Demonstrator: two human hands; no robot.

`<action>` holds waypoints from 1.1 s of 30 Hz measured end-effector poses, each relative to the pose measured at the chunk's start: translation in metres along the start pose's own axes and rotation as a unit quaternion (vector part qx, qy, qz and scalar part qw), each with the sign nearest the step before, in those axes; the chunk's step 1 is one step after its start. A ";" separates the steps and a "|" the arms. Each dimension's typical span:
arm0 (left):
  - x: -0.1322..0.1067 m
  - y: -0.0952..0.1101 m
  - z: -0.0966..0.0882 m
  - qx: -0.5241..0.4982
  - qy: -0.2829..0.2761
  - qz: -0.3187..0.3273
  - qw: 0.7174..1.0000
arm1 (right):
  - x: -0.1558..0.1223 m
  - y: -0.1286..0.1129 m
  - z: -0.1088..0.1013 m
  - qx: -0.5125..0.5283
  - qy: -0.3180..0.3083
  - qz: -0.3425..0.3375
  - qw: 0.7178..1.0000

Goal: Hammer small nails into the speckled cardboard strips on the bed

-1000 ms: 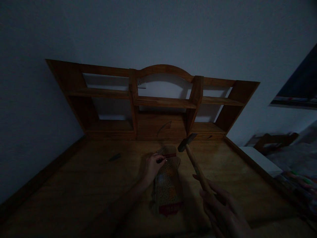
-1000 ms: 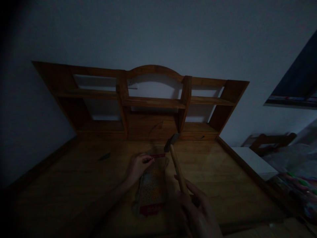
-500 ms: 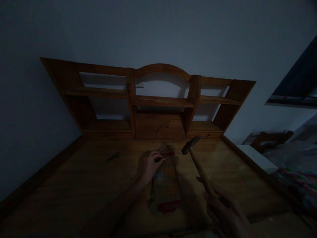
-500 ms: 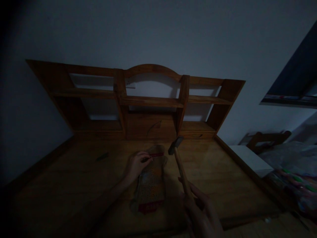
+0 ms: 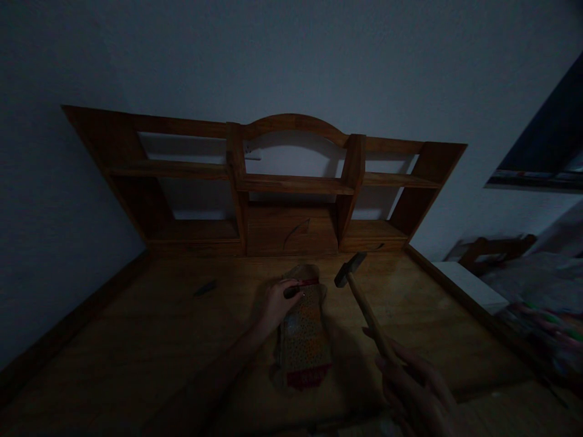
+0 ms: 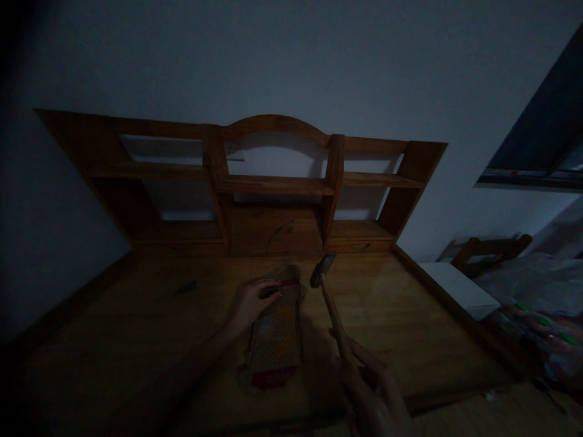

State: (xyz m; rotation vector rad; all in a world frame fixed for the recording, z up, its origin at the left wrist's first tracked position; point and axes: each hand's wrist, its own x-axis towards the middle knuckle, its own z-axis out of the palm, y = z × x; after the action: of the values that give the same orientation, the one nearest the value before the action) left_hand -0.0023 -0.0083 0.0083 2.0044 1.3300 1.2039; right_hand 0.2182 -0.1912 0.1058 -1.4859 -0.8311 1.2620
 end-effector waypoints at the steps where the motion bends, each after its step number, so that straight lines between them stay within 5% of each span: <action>1: 0.000 0.001 0.000 0.000 -0.007 0.007 1.000 | 0.000 0.001 -0.001 0.000 0.003 -0.003 1.000; 10: 0.000 0.004 -0.002 0.021 -0.032 0.010 0.999 | 0.003 0.011 -0.009 -0.008 0.057 -0.019 0.998; 23: 0.000 0.001 -0.001 0.007 -0.013 -0.015 1.000 | 0.003 0.006 -0.002 0.036 0.019 0.004 0.999; 33: 0.002 -0.004 0.000 0.018 0.030 0.017 0.999 | 0.008 -0.002 0.025 0.062 -0.053 -0.010 0.997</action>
State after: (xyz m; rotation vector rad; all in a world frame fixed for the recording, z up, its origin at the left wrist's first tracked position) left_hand -0.0037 -0.0054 0.0062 2.0390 1.3598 1.2726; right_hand 0.1958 -0.1769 0.1052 -1.3182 -0.8201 1.3629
